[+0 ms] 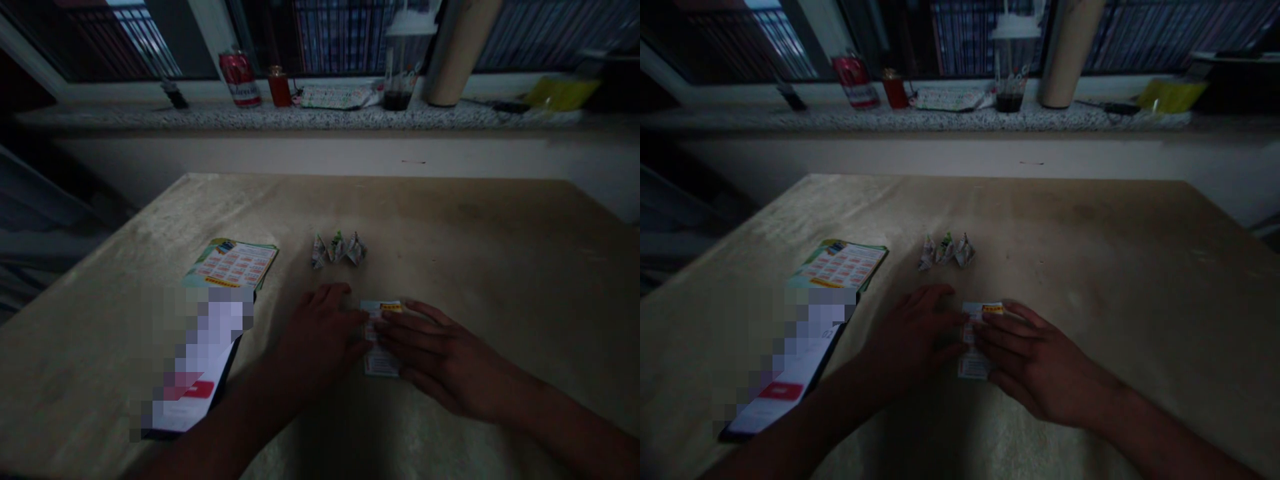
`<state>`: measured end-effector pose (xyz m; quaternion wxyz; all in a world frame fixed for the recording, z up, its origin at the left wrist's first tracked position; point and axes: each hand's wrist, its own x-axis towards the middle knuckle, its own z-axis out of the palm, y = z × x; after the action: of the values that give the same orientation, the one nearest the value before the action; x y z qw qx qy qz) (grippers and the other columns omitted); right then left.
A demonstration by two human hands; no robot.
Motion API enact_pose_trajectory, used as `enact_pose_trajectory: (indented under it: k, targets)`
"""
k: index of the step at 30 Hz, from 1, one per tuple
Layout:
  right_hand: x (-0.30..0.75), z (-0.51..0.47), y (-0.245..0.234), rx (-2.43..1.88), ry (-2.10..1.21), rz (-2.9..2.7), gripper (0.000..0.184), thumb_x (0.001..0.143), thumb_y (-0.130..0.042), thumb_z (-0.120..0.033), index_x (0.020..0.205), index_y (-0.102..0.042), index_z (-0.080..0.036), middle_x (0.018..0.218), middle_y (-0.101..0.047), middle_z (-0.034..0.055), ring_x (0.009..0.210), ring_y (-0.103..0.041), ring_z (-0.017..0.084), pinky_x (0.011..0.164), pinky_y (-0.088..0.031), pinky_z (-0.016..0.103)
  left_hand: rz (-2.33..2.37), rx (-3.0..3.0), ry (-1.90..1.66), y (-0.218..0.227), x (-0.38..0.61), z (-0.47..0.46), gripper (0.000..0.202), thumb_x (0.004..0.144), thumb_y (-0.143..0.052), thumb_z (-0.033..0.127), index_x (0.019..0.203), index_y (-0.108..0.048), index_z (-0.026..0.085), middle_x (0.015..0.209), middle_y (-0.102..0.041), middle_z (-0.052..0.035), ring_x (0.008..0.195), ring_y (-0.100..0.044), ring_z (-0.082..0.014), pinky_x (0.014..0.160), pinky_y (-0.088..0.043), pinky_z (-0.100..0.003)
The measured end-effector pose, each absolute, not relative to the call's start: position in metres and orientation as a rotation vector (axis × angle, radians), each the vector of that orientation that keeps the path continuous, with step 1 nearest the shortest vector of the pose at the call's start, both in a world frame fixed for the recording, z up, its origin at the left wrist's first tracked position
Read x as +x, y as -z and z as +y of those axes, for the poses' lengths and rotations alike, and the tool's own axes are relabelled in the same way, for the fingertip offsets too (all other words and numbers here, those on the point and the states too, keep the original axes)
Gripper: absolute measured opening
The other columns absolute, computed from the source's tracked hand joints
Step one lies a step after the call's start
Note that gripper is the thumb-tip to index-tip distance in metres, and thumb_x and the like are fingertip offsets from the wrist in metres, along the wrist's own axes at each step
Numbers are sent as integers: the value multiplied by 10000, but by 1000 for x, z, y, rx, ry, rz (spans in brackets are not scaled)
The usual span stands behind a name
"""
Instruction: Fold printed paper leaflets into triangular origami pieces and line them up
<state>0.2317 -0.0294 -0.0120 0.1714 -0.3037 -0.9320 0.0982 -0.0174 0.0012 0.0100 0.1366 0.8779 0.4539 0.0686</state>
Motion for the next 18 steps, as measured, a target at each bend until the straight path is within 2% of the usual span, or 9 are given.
enact_pose_trajectory:
  k: [4,13,16,18]
  targets:
    - [247,-31,12,-860,-310,-2708,509,980,-601,-235,1483,-527,-245,1461,-623,55,1398,-534,222,1247,-311,502,1327,2532,-203,-9,-18,1,347,884,-729,430,1212,-733,317,1461,-530,-144,1322,-519,-380,1028,-444,-606]
    - [275,-36,10,-898,-190,-2782,519,983,-607,-229,1494,-515,-234,1486,-600,63,1388,-546,241,1174,-444,495,1338,2538,-186,-10,-17,-3,344,894,-718,419,1219,-720,306,1492,-502,-158,1352,-497,-398,1040,-432,-625]
    - [266,-33,5,-913,-184,-2682,399,998,-585,-217,1395,-618,-242,1374,-696,47,1298,-622,239,1171,-439,497,1254,2628,-203,-9,-11,-8,345,935,-675,290,1279,-669,262,1518,-472,-166,1378,-476,-375,1090,-408,-596]
    - [257,-28,1,-901,-273,-2611,302,1011,-566,-205,1279,-694,-257,1209,-775,27,1163,-688,223,1162,-430,499,1102,2702,-240,-7,-7,-13,346,962,-622,189,1299,-646,269,1498,-497,-137,1373,-484,-330,1121,-401,-534]
